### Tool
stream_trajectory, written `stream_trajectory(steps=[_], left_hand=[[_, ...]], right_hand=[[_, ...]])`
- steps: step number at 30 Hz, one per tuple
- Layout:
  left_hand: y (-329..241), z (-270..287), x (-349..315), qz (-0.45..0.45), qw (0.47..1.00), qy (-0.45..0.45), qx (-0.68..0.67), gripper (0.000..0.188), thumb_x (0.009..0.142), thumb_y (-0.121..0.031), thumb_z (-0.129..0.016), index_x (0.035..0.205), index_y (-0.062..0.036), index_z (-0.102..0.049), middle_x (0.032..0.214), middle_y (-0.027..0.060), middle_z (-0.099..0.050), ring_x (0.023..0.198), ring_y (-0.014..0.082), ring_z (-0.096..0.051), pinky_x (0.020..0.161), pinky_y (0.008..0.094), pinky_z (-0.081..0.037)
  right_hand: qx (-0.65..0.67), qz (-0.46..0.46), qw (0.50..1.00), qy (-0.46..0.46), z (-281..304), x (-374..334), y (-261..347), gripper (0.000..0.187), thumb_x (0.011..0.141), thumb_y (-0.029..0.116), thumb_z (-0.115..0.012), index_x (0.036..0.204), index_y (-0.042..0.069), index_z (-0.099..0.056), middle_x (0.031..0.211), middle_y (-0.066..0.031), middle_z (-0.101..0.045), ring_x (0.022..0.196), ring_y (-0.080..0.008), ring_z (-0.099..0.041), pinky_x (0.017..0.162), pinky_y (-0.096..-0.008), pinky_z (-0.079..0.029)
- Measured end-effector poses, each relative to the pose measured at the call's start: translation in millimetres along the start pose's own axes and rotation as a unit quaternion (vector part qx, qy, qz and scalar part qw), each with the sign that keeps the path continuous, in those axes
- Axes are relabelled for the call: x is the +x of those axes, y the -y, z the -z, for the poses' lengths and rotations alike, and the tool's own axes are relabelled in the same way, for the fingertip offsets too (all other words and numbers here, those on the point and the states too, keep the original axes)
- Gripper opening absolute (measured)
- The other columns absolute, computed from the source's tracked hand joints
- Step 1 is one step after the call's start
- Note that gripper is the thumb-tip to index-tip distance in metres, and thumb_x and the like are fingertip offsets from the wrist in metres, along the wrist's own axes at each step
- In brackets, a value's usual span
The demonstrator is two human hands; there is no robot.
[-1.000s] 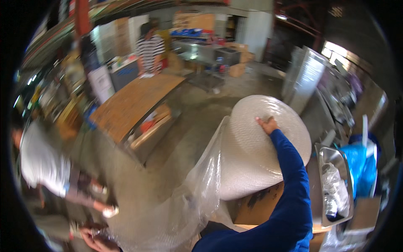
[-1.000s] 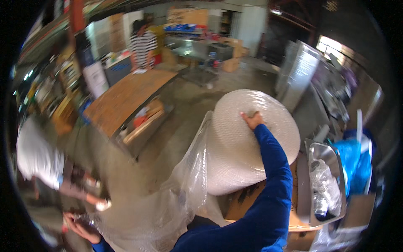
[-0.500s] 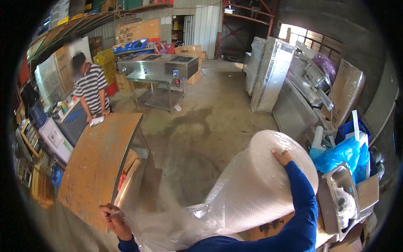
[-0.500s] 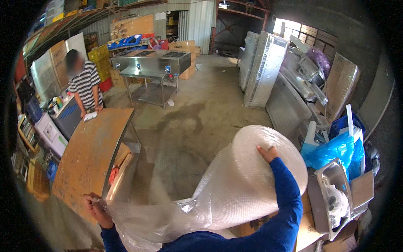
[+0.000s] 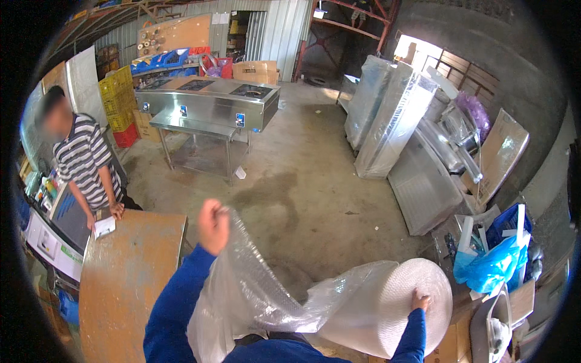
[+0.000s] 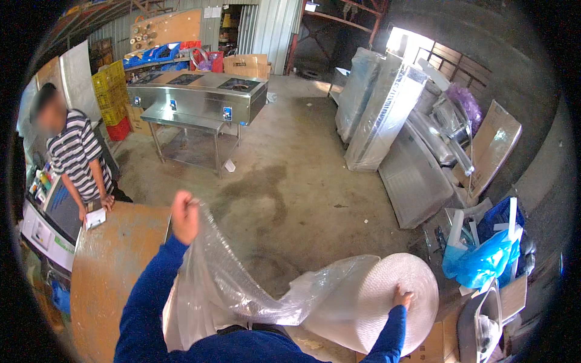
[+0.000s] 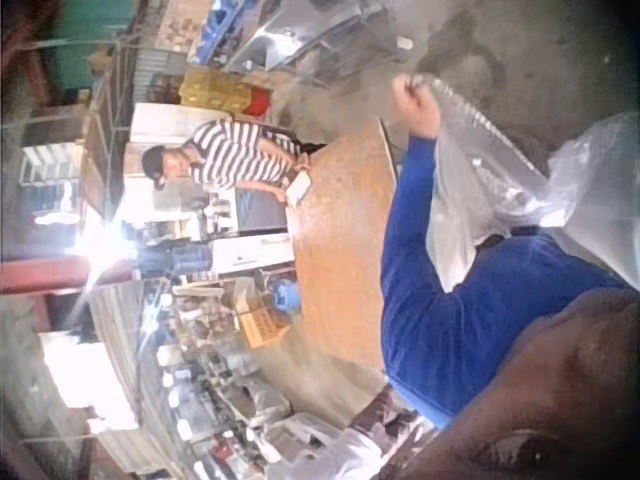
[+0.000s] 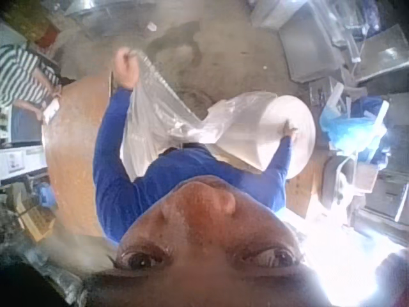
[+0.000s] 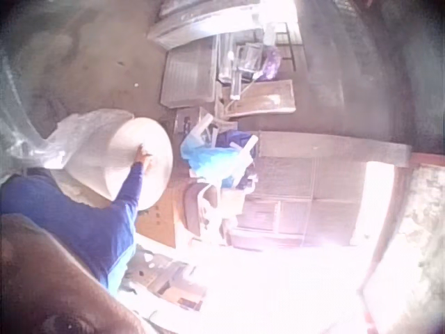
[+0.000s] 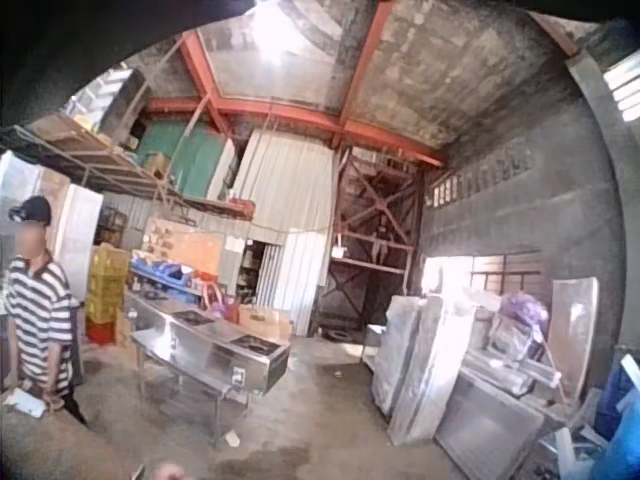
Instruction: The person wraps a large white appliance with bubble wrap and secures it with packing tape. They then move to another area and place a black object into a white cloth bag.
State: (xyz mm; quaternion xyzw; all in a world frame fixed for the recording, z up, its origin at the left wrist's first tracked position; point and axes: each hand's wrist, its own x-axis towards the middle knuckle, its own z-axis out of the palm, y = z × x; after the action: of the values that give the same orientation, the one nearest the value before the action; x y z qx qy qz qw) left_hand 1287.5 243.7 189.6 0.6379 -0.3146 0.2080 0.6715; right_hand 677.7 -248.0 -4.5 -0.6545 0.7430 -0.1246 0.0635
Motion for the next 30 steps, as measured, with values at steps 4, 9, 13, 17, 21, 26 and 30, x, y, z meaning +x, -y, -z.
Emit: stream_trajectory(steps=[4,9,13,17,21,26,30], left_hand=[[59.3,-93.4,119.5,-0.050,0.992,0.112,0.014,0.013,0.090,-0.010,-0.063,0.092,-0.0054,-0.051,0.076,0.0109,-0.053,0.065,0.0205,-0.053,0.060,0.0351,-0.045],[104.2,-185.4,181.5,-0.045,0.963,0.264,-0.034,0.016,0.095,-0.023,-0.062,0.095,-0.0092,-0.053,0.075,0.0111,-0.060,0.062,0.0284,-0.060,0.058,0.0403,-0.046],[175.1,-207.6,195.9,0.002,0.928,0.365,-0.078,0.014,0.095,-0.017,-0.064,0.097,-0.0073,-0.053,0.084,0.0094,-0.057,0.076,0.0211,-0.059,0.065,0.0355,-0.047],[225.7,-153.5,260.8,-0.089,0.902,0.407,-0.115,0.016,0.096,-0.022,-0.060,0.098,-0.0080,-0.054,0.084,0.0127,-0.061,0.074,0.0320,-0.062,0.063,0.0416,-0.047],[336.1,-89.5,316.7,0.047,0.929,0.368,0.004,0.016,0.096,-0.025,-0.058,0.099,-0.0094,-0.054,0.082,0.0144,-0.062,0.073,0.0372,-0.062,0.062,0.0464,-0.047],[435.5,-67.9,378.7,0.024,0.923,0.373,-0.089,0.019,0.095,-0.023,-0.060,0.108,-0.0104,-0.059,0.103,0.0145,-0.066,0.095,0.0361,-0.064,0.076,0.0458,-0.049],[498.5,59.1,482.3,-0.018,0.976,0.201,-0.081,0.031,0.093,-0.024,-0.064,0.121,-0.0084,-0.061,0.127,0.0146,-0.062,0.118,0.0332,-0.058,0.098,0.0446,-0.045]], right_hand=[[0.008,-0.114,0.991,0.062,-9.4,-31.8,130.8,0.093,0.088,0.069,-0.056,0.145,-0.001,-0.038,0.140,-0.0287,-0.052,0.130,-0.0408,-0.051,0.107,-0.0482,-0.042],[0.103,0.256,0.960,0.057,-9.6,-58.0,315.8,0.091,0.081,0.049,-0.079,0.149,0.006,-0.038,0.149,-0.0235,-0.042,0.131,-0.0404,-0.049,0.107,-0.0549,-0.040],[0.349,0.498,0.746,0.272,-67.8,-220.7,576.9,0.103,0.073,0.029,-0.089,0.152,0.004,-0.029,0.141,-0.0194,-0.050,0.119,-0.0286,-0.055,0.098,-0.0392,-0.050],[0.260,0.443,0.748,0.420,-184.7,-190.9,719.6,0.074,0.080,0.020,-0.081,0.141,0.004,-0.042,0.128,-0.0157,-0.061,0.105,-0.0221,-0.061,0.089,-0.0341,-0.051],[0.316,0.220,0.597,0.704,-95.9,-227.8,843.3,0.048,0.085,0.017,-0.072,0.127,0.004,-0.055,0.120,-0.0124,-0.065,0.101,-0.0217,-0.061,0.086,-0.0344,-0.051],[0.151,0.514,0.655,0.532,-259.2,-263.7,966.0,0.040,0.088,0.023,-0.065,0.125,0.009,-0.061,0.119,-0.0111,-0.066,0.109,-0.0256,-0.060,0.088,-0.0390,-0.051],[-0.295,0.540,0.695,0.373,-318.4,-175.2,1091.8,0.044,0.089,0.041,-0.060,0.115,0.006,-0.068,0.122,-0.0176,-0.065,0.114,-0.0340,-0.060,0.094,-0.0446,-0.050]])
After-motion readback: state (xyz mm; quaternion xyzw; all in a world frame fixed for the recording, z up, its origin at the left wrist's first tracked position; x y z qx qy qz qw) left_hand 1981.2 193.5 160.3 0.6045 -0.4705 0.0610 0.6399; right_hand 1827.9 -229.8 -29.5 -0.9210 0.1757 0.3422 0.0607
